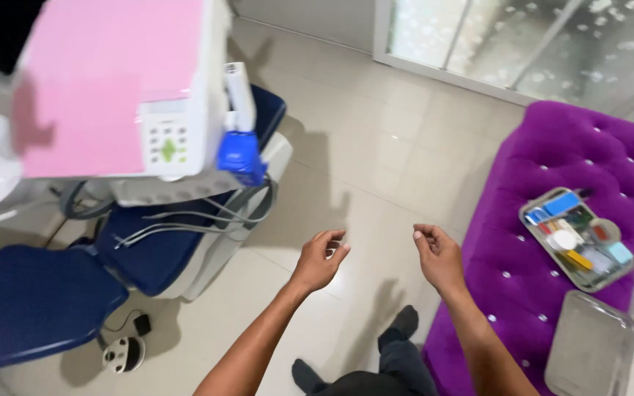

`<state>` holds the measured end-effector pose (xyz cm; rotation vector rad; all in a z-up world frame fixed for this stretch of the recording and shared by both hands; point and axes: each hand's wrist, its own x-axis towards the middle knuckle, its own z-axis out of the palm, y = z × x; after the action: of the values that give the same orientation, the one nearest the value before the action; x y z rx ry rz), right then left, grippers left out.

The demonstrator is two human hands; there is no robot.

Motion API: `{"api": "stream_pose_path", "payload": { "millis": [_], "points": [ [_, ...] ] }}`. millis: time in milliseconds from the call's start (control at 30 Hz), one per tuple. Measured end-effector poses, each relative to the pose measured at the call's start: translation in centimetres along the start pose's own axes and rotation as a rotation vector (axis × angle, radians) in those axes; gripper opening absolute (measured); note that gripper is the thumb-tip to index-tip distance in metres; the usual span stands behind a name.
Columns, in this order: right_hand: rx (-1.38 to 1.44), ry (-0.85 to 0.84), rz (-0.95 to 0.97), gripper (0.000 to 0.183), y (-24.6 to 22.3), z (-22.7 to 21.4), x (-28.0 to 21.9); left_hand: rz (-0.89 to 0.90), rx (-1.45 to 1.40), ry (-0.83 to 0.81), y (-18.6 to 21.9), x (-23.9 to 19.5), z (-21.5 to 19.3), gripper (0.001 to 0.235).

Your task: Organize dental shade guides and install dental drill handpieces.

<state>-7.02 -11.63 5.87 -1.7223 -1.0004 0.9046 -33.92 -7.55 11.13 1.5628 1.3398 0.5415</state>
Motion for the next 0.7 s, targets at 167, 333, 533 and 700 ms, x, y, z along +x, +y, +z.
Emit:
{"api": "stream_pose_path", "payload": {
  "millis": [167,333,533,700],
  "points": [
    [-0.109,-0.236,-0.079,0.025,-7.4,10.6,-8.4,-0.073,-0.051,0.321,-8.7,-13.5,-12.4,0.041],
    [-0.12,-0.412,-0.184,0.024,-12.8,21.4,-15.6,-0.216,-0.158,0.594,-16.4,-26.1,-20.7,0.042],
    [-0.121,-0.622,-0.258,0.024,-18.3,32.1,-20.6,-0.31,-0.206,0.776,-20.0,-33.4,-27.1,0.042],
    [-0.115,-0.769,-0.338,0.025,-19.5,39.2,-21.0,-0.337,-0.288,0.812,-21.9,-33.1,-30.8,0.043]
  ]
}}
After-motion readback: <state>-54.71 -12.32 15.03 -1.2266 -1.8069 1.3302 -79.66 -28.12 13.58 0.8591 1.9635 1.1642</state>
